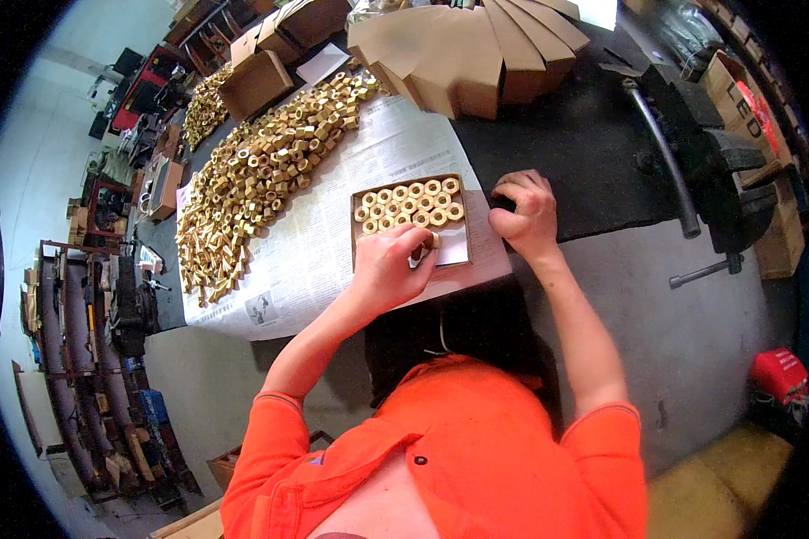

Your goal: The person picks small brass-colored metal parts from a large pile on a table and places them one by one into a small cardboard box. The person continues filling the box until it is full, then closes the box and sets it aside.

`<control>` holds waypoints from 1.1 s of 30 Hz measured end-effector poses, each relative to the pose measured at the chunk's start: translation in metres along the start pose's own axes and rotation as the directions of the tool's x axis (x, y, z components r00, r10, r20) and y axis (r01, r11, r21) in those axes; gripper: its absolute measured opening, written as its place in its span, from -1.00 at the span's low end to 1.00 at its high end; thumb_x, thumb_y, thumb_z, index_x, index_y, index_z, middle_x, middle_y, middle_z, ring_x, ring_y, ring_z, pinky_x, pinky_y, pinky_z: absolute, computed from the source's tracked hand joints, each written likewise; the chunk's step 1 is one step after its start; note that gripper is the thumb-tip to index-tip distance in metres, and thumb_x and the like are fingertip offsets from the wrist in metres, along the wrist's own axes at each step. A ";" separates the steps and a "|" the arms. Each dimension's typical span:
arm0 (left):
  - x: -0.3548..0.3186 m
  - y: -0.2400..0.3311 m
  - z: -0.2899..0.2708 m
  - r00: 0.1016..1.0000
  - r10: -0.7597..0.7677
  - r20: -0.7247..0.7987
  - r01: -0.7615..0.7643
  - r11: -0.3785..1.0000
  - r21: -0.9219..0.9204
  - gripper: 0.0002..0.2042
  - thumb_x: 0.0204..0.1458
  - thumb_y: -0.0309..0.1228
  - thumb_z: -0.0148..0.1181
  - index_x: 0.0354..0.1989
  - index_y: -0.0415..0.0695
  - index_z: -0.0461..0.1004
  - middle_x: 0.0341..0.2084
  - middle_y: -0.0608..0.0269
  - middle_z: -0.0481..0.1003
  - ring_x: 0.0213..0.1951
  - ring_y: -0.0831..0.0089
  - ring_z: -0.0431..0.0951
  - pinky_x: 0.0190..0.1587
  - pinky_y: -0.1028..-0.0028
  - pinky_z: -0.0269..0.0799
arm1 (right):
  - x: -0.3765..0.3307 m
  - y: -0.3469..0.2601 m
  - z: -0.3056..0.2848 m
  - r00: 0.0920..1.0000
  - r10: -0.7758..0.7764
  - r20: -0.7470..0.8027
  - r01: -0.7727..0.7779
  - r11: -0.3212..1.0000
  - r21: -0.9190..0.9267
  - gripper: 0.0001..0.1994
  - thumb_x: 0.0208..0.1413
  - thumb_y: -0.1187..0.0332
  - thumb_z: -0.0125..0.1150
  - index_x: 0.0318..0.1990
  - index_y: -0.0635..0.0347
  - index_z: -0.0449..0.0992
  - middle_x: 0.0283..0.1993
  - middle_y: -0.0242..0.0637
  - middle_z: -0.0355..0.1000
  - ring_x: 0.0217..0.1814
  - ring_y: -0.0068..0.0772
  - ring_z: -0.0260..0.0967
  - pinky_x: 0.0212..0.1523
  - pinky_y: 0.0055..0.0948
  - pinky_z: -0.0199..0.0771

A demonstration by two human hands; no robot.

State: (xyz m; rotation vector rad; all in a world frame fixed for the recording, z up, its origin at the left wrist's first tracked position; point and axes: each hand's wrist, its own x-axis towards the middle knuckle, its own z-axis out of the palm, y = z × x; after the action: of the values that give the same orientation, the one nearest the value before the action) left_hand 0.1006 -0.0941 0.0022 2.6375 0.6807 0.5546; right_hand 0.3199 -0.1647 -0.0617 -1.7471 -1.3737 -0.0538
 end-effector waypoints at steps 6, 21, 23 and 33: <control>0.008 0.000 0.005 0.999 -0.020 0.049 0.013 0.989 0.147 -0.87 -0.08 -0.33 0.19 -0.45 -0.12 0.51 -0.54 0.16 0.53 -0.51 0.17 0.56 -0.49 0.26 0.45 | 0.000 0.002 0.002 1.000 -0.014 -0.009 0.014 1.000 0.016 -0.77 -0.38 0.36 0.08 -0.51 0.26 0.56 -0.30 -0.20 0.52 -0.14 -0.16 0.41 -0.05 -0.28 0.37; -0.028 -0.113 -0.065 0.893 -0.269 -0.360 0.326 0.939 0.110 -0.88 -0.03 -0.36 0.26 -0.34 -0.10 0.57 -0.58 0.21 0.58 -0.60 0.44 0.56 -0.53 0.47 0.43 | 0.000 0.004 0.003 0.999 -0.046 0.003 0.046 0.999 0.015 -0.75 -0.39 0.40 0.07 -0.48 0.32 0.55 -0.31 -0.15 0.52 -0.17 -0.09 0.42 -0.06 -0.27 0.39; -0.039 -0.153 -0.086 0.791 -0.537 -0.293 0.602 0.768 0.217 -0.78 0.01 -0.28 0.23 -0.22 -0.10 0.56 -0.55 0.18 0.59 -0.54 0.36 0.60 -0.43 0.40 0.50 | -0.001 0.006 0.003 0.999 -0.053 0.004 0.053 0.998 0.020 -0.75 -0.39 0.40 0.08 -0.48 0.32 0.55 -0.32 -0.16 0.52 -0.17 -0.09 0.42 -0.06 -0.27 0.38; -0.066 -0.231 -0.085 0.783 -0.533 -0.320 0.622 0.689 0.374 -0.69 -0.11 -0.25 0.28 -0.19 -0.12 0.53 -0.51 -0.02 0.55 -0.36 -0.02 0.56 -0.31 0.12 0.46 | 0.000 0.002 0.001 0.999 -0.049 0.011 0.049 0.999 -0.002 -0.75 -0.38 0.38 0.08 -0.47 0.31 0.56 -0.31 -0.16 0.52 -0.16 -0.11 0.42 -0.05 -0.28 0.38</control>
State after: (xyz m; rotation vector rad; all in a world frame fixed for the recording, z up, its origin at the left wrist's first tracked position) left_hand -0.0789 0.0816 -0.0424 2.5449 1.8362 0.4851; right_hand 0.3212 -0.1638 -0.0640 -1.7178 -1.4249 -0.0730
